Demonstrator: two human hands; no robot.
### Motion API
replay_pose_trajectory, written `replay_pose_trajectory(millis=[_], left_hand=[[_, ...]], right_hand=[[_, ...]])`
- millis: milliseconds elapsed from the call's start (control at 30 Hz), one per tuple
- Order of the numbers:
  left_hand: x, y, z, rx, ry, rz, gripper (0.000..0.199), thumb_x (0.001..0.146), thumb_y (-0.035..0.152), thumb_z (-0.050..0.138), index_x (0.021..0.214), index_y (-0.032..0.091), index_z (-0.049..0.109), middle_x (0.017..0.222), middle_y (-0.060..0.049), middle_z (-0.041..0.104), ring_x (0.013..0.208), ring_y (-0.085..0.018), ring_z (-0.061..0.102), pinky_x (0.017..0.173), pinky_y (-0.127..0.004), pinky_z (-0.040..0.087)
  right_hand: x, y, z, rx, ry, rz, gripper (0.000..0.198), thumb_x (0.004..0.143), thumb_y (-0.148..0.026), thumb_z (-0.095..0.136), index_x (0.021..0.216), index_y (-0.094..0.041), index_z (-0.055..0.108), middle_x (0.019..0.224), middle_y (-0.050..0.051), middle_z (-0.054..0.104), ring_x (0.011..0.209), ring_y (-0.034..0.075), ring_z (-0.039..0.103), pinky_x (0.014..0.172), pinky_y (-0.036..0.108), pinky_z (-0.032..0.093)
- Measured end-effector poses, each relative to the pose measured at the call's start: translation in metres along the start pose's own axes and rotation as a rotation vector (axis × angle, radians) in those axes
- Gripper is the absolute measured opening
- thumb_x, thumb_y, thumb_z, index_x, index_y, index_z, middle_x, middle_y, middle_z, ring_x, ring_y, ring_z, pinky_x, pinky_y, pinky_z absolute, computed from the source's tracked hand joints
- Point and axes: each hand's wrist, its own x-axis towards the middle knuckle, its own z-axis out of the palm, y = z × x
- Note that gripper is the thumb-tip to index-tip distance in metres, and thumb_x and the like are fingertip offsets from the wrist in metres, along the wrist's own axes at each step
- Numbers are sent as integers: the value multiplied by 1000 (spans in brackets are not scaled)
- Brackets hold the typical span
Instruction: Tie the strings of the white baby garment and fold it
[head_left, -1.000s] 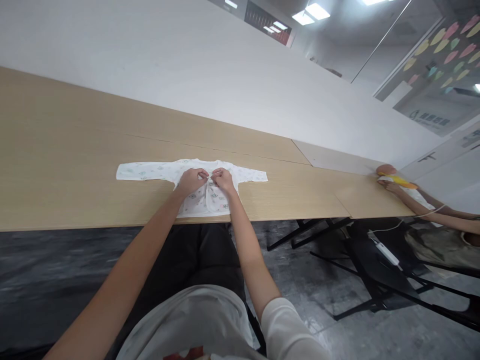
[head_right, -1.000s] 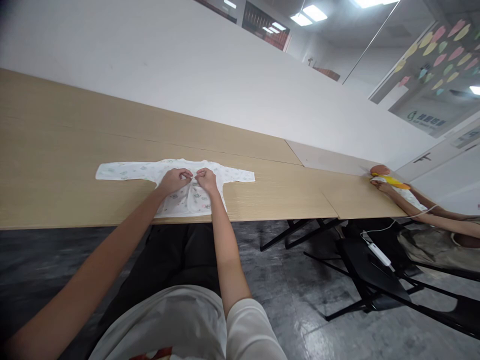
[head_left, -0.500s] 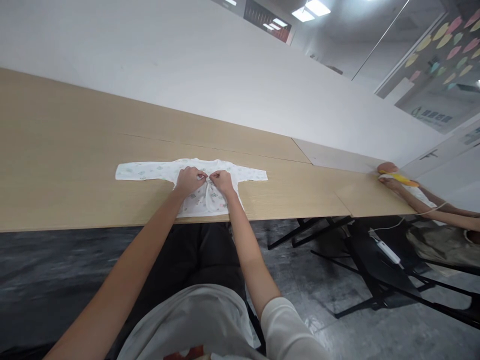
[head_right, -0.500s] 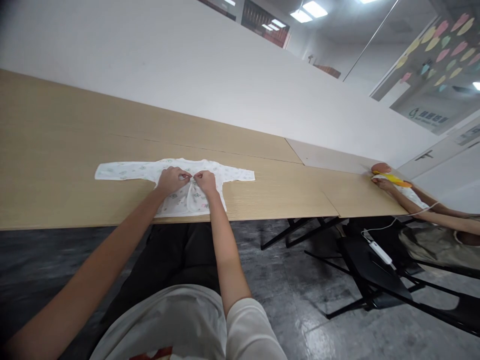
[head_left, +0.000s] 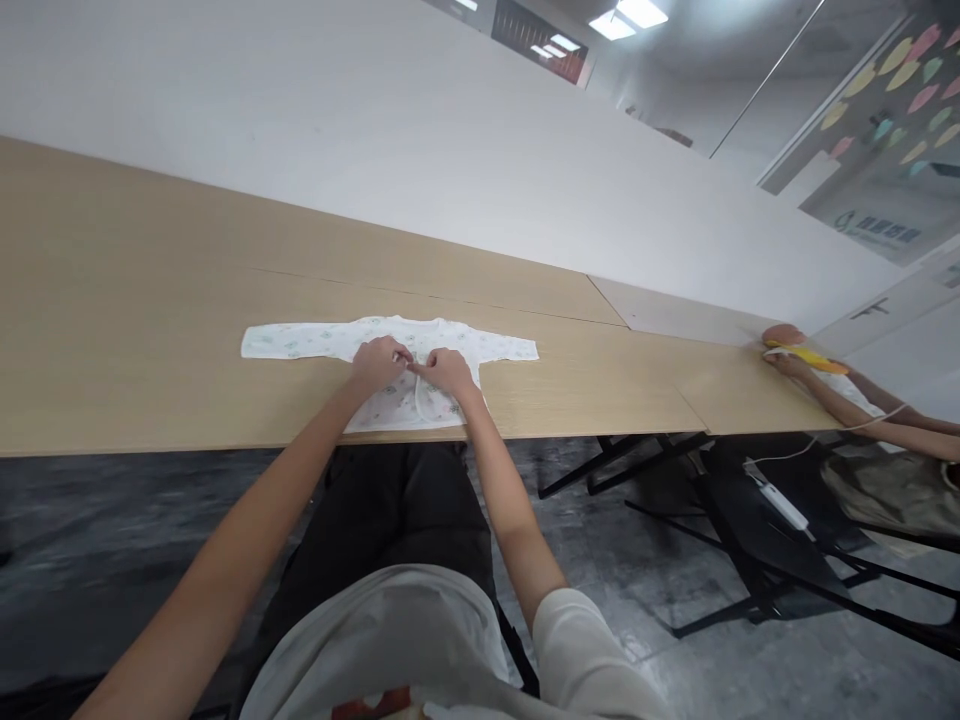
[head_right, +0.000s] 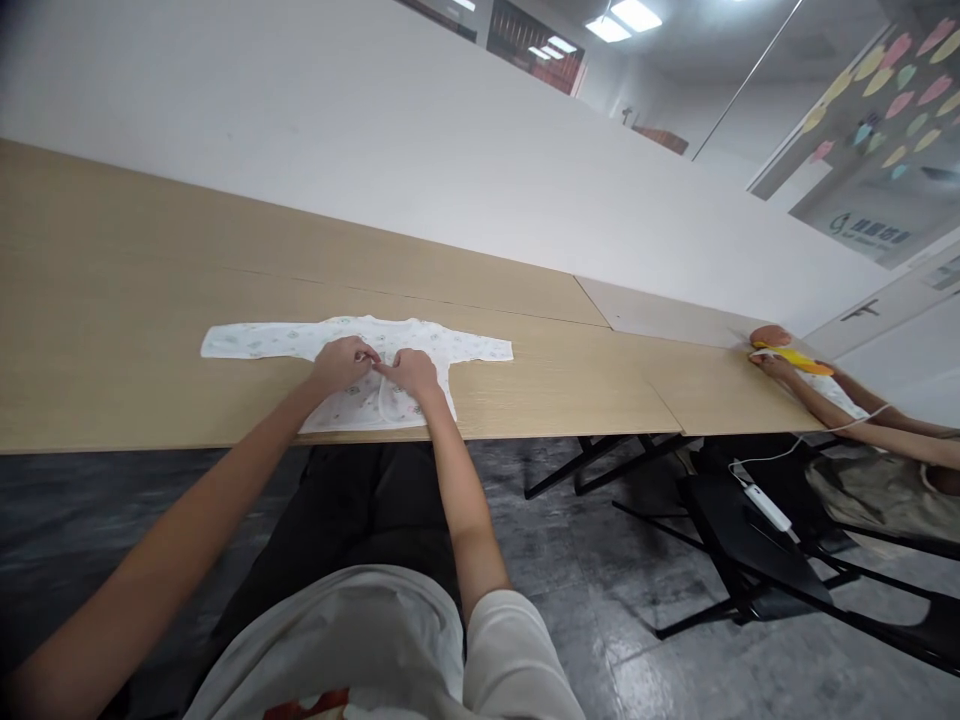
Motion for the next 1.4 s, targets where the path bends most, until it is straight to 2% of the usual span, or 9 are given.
replay_pose_trajectory(millis=[67,167,233,367,467,600,733,1200,1400], left_hand=[[-4,-1,-2,-32,-54,29,40,70,16,47,85,22,83,98,-8,77,97,-28,68,89,-37,52],[-14,2,0,-115,-58,83,44,68,15,44,85,23,84,97,-6,77,97,-26,68,92,-35,52],[-22,6,4,-175,-24,84,44,71,18,44,90,22,83,100,-7,77,96,-25,68,92,-35,52],[-34,16,12,-225,-8,47,40,80,32,49,100,21,81,101,-8,77,92,-25,68,88,-35,52],[-36,19,14,-221,-18,61,38,84,40,51,98,22,81,102,-9,78,94,-27,68,90,-36,52],[-36,18,13,-233,-21,57,33,82,38,54,92,21,81,100,-9,78,93,-26,68,92,-36,51],[-37,17,11,-263,-14,54,31,77,34,55,91,20,79,96,-8,77,90,-25,68,92,-35,51],[-41,19,5,-337,-40,-16,31,77,34,54,93,21,78,86,-6,77,78,-22,67,78,-32,52],[-41,21,4,-367,-45,-29,34,77,33,53,96,18,77,89,-7,77,79,-22,67,80,-31,53]], right_hand=[[-9,-5,-2,-82,-55,26,37,84,-52,73,69,-18,67,75,7,70,76,21,64,66,27,42],[-16,-7,-2,-122,-67,38,27,84,-40,71,69,-18,67,77,8,71,77,21,64,65,26,39],[-19,-4,-3,-65,-66,26,23,86,-32,68,67,-18,67,73,5,69,74,18,62,63,24,37],[-24,8,-5,116,-60,-15,34,92,-30,59,61,-17,64,59,-2,58,63,12,54,59,22,32],[-26,13,-4,196,-30,3,33,90,-28,60,60,-16,65,57,-3,57,64,11,56,59,21,33],[-25,16,-1,305,23,90,11,82,-18,66,79,-16,76,73,0,71,73,14,65,68,20,44],[-22,19,3,378,39,132,28,76,-8,64,98,-17,78,79,1,75,72,13,68,73,22,51],[-26,18,14,555,44,124,30,82,-10,57,106,-18,73,70,-2,72,61,12,67,66,23,56],[-30,15,13,495,65,51,25,80,-9,60,99,-18,73,82,0,75,70,13,69,76,24,57]])
